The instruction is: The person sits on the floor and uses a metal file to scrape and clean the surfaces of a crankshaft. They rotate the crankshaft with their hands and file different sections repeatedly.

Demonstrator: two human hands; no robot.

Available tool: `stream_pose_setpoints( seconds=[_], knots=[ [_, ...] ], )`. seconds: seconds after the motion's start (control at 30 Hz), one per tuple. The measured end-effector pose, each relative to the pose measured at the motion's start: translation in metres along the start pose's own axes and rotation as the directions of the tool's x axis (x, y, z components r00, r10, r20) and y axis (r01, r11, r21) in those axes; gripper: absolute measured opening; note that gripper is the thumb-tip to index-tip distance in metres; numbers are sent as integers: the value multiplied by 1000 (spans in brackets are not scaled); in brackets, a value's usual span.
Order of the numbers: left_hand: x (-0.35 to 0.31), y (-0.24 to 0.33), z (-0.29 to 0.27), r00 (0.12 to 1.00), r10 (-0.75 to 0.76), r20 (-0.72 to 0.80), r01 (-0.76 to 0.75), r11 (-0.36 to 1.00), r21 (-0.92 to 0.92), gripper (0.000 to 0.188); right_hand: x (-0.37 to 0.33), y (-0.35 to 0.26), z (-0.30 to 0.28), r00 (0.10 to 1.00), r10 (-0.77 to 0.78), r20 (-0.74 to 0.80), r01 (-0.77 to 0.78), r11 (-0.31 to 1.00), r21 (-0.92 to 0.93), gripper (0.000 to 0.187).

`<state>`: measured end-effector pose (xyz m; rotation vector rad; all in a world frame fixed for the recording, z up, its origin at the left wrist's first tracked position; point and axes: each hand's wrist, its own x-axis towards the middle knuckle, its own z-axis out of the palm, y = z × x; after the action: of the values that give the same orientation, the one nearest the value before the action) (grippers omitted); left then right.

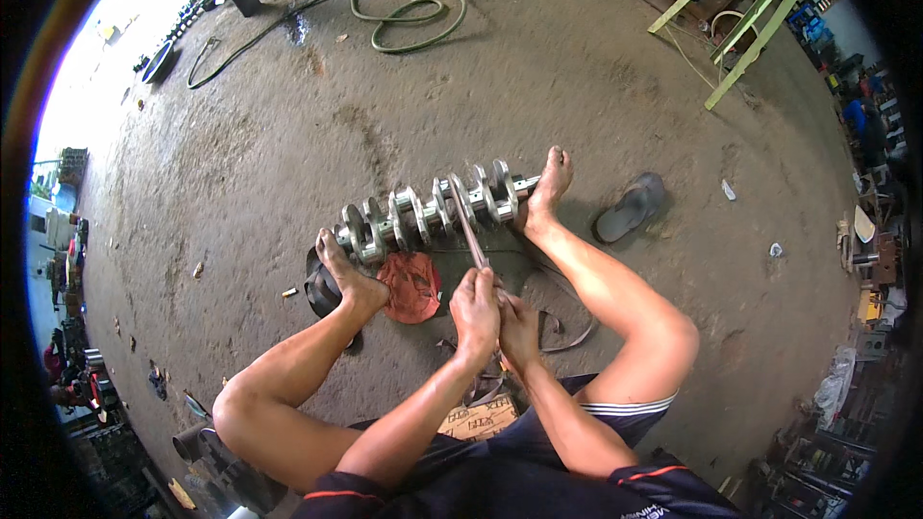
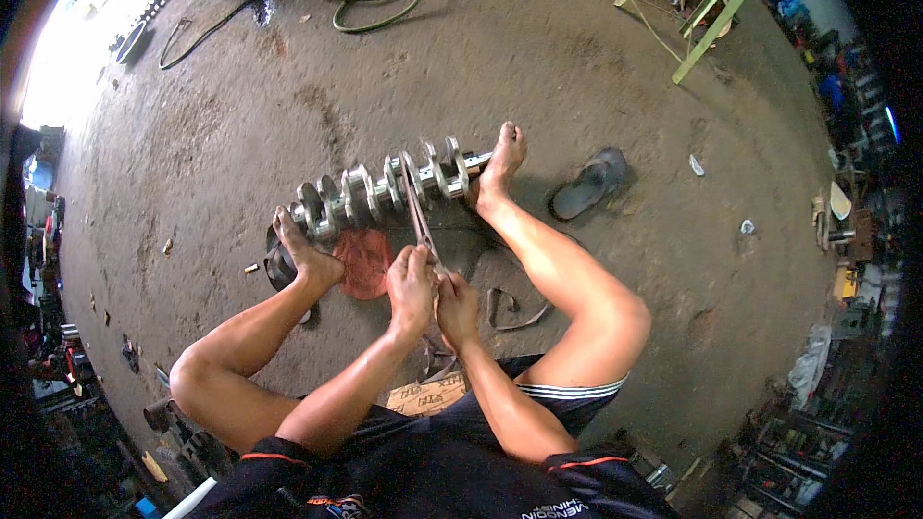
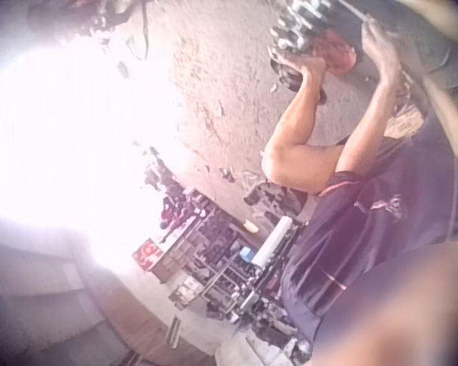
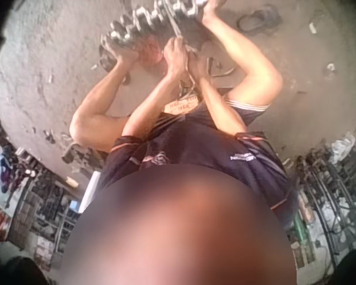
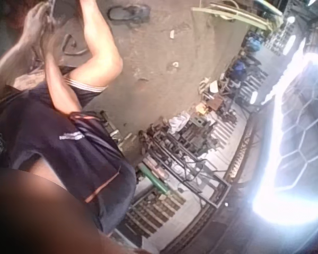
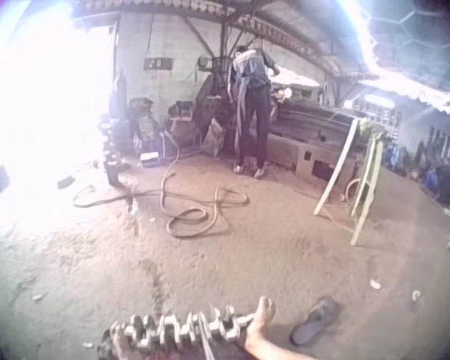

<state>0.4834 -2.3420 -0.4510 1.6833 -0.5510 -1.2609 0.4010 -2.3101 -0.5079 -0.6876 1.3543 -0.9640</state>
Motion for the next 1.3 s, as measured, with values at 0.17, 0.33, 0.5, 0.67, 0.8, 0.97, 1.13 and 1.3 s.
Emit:
stream_pose_setpoints(
  seconds=[0.17, 0.33, 0.5, 0.67, 0.8, 0.97, 1.13, 1.3],
  knots=[
    [60, -35, 11, 999, 33, -36, -39, 982, -184, 33, -61, -34, -17, 990, 128, -53, -129, 991, -30, 20],
    [120, -58, 19, 999, -27, -36, 15, 954, -300, 25, -115, -65, -38, 969, 246, -24, -241, 963, 123, 26],
    [174, -81, 23, 994, 59, -93, -83, 957, -277, 30, -154, -83, -62, 947, 312, -74, -307, 949, 72, 26],
    [242, -5, 18, 997, 51, -62, -64, 973, -223, 32, -208, -115, -98, 911, 387, -140, -402, 911, -95, 24],
    [216, 120, 1, 885, 460, 74, -454, 887, -90, 33, -145, -106, -72, 899, 431, -79, -431, 902, 21, 21],
    [30, 162, -17, 765, 641, 63, -620, 760, -195, 33, 56, -38, 11, 967, 236, 100, -214, 958, -190, 22],
    [-58, 79, -8, 994, -45, 101, 64, 979, -196, 32, 62, -18, 15, 977, -66, 203, 51, 996, 78, 17],
    [-3, 9, 6, 980, 130, -151, -110, 984, 137, 41, -7, -34, 0, 963, -261, 67, 269, 914, -304, 18]
  ],
)
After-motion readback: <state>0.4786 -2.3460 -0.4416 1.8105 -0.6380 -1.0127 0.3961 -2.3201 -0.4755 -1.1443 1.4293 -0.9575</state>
